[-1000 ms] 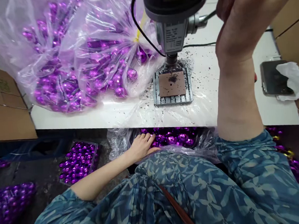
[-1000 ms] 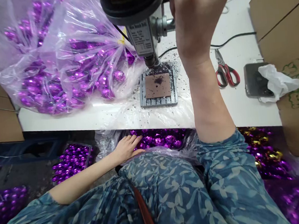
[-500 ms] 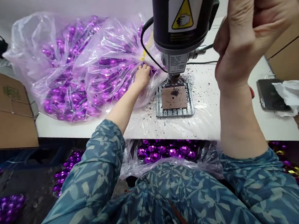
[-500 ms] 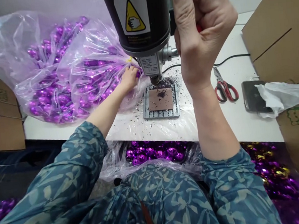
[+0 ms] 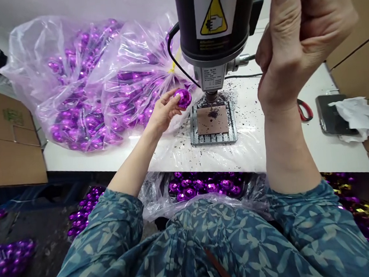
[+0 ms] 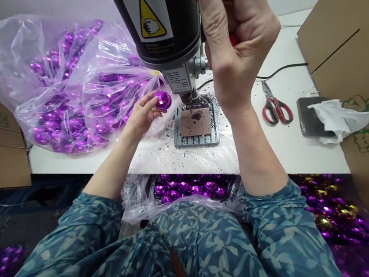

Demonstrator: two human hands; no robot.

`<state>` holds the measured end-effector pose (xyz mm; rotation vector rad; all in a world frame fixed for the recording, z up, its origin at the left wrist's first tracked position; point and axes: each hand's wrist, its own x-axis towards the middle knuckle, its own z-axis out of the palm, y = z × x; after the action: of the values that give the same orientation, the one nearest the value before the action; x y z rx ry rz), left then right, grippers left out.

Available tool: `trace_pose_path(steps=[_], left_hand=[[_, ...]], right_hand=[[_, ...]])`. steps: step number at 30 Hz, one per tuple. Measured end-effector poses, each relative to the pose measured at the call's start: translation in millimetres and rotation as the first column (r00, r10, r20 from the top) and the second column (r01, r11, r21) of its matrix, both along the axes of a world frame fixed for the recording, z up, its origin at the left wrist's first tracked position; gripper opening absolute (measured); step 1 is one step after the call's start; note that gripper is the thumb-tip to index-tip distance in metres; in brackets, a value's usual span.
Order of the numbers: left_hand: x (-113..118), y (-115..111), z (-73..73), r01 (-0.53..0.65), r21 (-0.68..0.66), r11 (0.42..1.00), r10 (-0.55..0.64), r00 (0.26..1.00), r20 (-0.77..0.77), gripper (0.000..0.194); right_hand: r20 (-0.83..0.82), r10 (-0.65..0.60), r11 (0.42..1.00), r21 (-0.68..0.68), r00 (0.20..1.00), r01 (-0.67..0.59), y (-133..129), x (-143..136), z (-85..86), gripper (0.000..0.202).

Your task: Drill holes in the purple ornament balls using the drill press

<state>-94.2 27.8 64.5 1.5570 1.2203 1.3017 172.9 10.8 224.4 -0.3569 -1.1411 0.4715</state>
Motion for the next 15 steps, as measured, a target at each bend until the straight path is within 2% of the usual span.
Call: trace_pose_path(steps=[3, 6, 10, 15], left_hand=[[14.8, -26.8, -6.5, 0.08, -0.142, 0.987, -0.055, 0.984, 0.172, 0.044], [31.6, -32.6, -21.2, 0.042, -0.164, 0.986, -0.002, 0.972, 0.233, 0.046], [52.4, -31.3, -36.9, 0.027, -0.091, 0.995, -0.012, 0.986, 0.166, 0.057], [68.9, -28.1, -47.3, 0.047, -0.048, 0.998, -0.044, 0.996, 0.073, 0.065]], right_hand=[[-0.036, 0.036, 0.999, 0.023, 0.999, -0.036, -2.0, -0.5, 2.5, 0.04], [-0.025, 0.019, 0.999, 0.044, 1.0, -0.018, 2.5, 0.1, 1.2, 0.039], [-0.021, -0.006, 0.997, 0.078, 1.0, 0.007, 10.2, -0.7, -2.7, 0.043], [-0.005, -0.004, 0.995, 0.095, 1.0, 0.004, 8.6, -2.1, -4.0, 0.043]])
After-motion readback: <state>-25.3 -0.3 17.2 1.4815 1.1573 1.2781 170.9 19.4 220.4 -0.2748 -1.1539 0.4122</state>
